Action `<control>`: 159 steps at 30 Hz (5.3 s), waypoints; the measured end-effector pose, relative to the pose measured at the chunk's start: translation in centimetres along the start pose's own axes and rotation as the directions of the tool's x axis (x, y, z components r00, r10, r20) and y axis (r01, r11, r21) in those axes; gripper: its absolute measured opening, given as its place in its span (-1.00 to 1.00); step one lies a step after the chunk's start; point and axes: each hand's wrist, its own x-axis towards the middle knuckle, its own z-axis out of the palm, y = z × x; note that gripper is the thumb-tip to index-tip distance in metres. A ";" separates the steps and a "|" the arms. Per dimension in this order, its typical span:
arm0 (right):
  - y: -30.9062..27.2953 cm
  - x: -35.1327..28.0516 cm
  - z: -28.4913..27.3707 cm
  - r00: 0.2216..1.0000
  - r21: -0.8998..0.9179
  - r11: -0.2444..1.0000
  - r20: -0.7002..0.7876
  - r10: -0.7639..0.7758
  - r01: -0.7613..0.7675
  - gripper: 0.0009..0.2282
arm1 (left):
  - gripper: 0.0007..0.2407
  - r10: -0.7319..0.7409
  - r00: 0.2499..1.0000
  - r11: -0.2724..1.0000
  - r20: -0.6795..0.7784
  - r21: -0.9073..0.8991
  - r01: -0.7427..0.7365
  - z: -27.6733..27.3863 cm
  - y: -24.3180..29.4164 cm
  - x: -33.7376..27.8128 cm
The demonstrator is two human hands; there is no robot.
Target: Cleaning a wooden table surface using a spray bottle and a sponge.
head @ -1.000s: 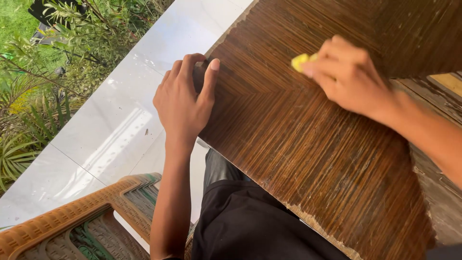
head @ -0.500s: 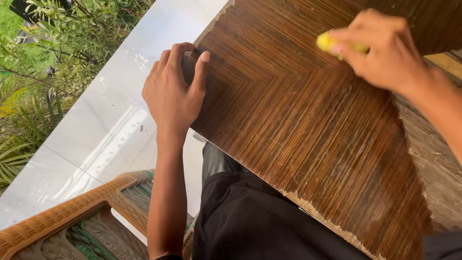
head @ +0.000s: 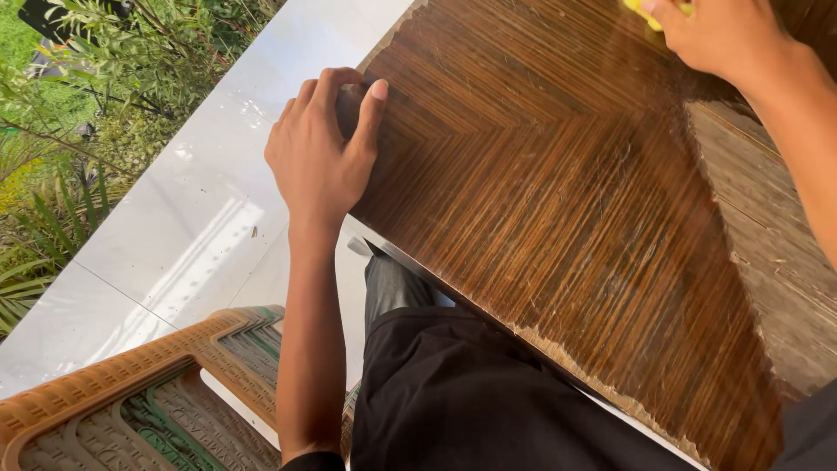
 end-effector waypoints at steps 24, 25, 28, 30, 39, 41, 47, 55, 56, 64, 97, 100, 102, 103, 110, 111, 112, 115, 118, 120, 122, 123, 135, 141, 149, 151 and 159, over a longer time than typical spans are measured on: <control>-9.8 -10.1 -5.9 0.997 0.252 0.965 0.000 -0.079 0.076 -0.92 | -0.69 -0.008 1.000 1.000 -0.004 0.024 0.008 0.0 0.2 0.2; -11.5 -11.1 -7.9 0.998 0.321 0.946 0.038 -0.051 0.036 -0.91 | -0.69 0.014 0.999 1.000 -0.030 0.021 -0.014 0.1 0.1 0.1; -12.6 -14.5 -10.0 0.986 0.564 0.815 0.160 0.047 -0.131 -0.86 | -0.69 0.023 0.999 0.999 -0.025 0.025 -0.022 0.3 -0.1 -0.1; -11.7 -16.4 -10.0 0.967 0.699 0.674 0.239 0.093 -0.238 -0.83 | -0.69 0.005 1.000 1.000 -0.013 0.027 -0.005 0.5 -0.2 -0.1; -11.3 -21.7 -12.1 0.905 0.857 -0.325 0.426 0.013 -0.399 -0.69 | -0.63 0.150 0.988 0.982 -0.032 0.123 -0.145 1.6 -2.2 -0.2; -11.5 -23.2 -12.8 0.923 0.849 -0.378 0.383 -0.043 -0.370 -0.68 | -0.59 0.154 0.988 0.960 0.031 0.233 -0.157 1.9 -2.7 -0.1; -13.5 -26.7 -15.9 0.972 0.799 -0.566 0.234 -0.017 -0.202 -0.61 | -0.60 0.152 0.985 0.937 0.083 0.304 -0.170 2.2 -3.6 0.3; -12.1 -32.8 -16.1 0.884 0.944 -0.283 0.273 0.380 -0.170 -0.61 | -0.55 -0.051 0.985 0.918 0.166 0.396 -0.019 1.6 -2.2 1.0; -12.5 -33.1 -16.5 0.871 0.943 -0.314 0.246 0.424 -0.113 -0.61 | -0.55 -0.072 0.981 0.912 0.182 0.409 -0.009 1.7 -2.5 1.2; -10.4 -36.9 -14.8 0.761 0.914 -0.404 0.231 0.606 0.045 -0.75 | -0.55 0.149 0.978 0.918 0.147 0.348 -0.192 2.8 -5.8 1.6; -21.9 -41.5 -18.6 0.624 0.053 0.624 -0.033 0.781 -0.779 -0.75 | -0.40 0.840 0.061 0.385 0.539 -0.513 -0.767 5.0 14.2 2.0; -22.8 -40.2 -19.4 0.646 0.030 0.645 0.038 0.763 -0.764 -0.77 | -0.39 0.872 -0.012 0.306 0.489 -0.564 -0.767 7.8 14.3 1.0; -23.0 -38.9 -19.9 0.656 0.024 0.657 0.084 0.750 -0.754 -0.78 | -0.40 0.875 -0.032 0.290 0.484 -0.574 -0.766 8.8 14.1 0.5; -22.8 -38.3 -20.0 0.674 0.023 0.675 0.093 0.733 -0.737 -0.77 | -0.42 0.886 -0.001 0.309 0.464 -0.592 -0.744 9.0 14.1 0.4; -18.6 -33.6 -17.8 0.751 0.188 0.728 0.151 0.643 -0.660 -0.71 | -0.45 0.904 0.071 0.347 0.421 -0.626 -0.699 9.2 14.0 0.5; -18.1 -32.4 -17.2 0.758 0.191 0.733 0.149 0.635 -0.653 -0.71 | -0.45 0.902 0.079 0.353 0.425 -0.619 -0.702 9.2 13.9 0.5; -17.6 -31.1 -16.7 0.792 0.200 0.767 0.120 0.599 -0.610 -0.71 | -0.45 0.903 0.082 0.355 0.421 -0.625 -0.695 9.2 13.8 0.5; -16.2 -27.5 -14.6 0.844 0.218 0.819 0.059 0.532 -0.531 -0.73 | -0.45 0.902 0.087 0.362 0.422 -0.633 -0.684 9.3 13.7 0.6; -15.1 -24.2 -13.0 0.888 0.228 0.865 0.001 0.460 -0.448 -0.76 | -0.44 0.900 0.085 0.370 0.428 -0.644 -0.670 9.5 13.4 0.6; -14.7 -22.9 -12.6 0.910 0.229 0.889 -0.028 0.414 -0.397 -0.76 | -0.43 0.899 0.081 0.371 0.430 -0.653 -0.660 9.6 13.2 0.5; -14.6 -22.4 -12.6 0.916 0.212 0.895 -0.001 0.402 -0.393 -0.77 | -0.42 0.900 0.081 0.366 0.427 -0.643 -0.673 9.7 13.2 0.5; -14.8 -22.9 -12.9 0.915 0.213 0.894 0.004 0.403 -0.395 -0.77 | -0.42 0.900 0.080 0.368 0.429 -0.646 -0.669 9.7 13.1 0.5; -21.4 -36.6 -18.6 0.783 0.050 0.812 0.306 0.542 -0.582 -0.54 | -0.44 0.916 0.077 0.341 0.395 -0.662 -0.667 10.0 12.8 0.3; -25.2 -29.8 -18.4 0.741 0.000 0.749 0.143 0.656 -0.663 -0.65 | -0.43 0.916 0.068 0.336 0.395 -0.662 -0.670 9.9 12.6 0.4; -27.9 -24.4 -15.2 0.853 0.290 0.809 0.054 0.520 -0.511 -0.59 | -0.45 0.912 0.054 0.352 0.406 -0.711 -0.608 9.4 12.4 1.1; -28.6 -26.9 -16.1 0.806 0.264 0.768 0.068 0.588 -0.583 -0.56 | -0.46 0.908 0.055 0.363 0.415 -0.716 -0.596 9.2 12.3 1.2; -30.4 -33.9 -17.6 0.391 -0.011 0.392 -0.114 0.913 -0.920 -0.81 | -0.49 0.909 0.059 0.365 0.412 -0.722 -0.588 9.1 13.0 1.2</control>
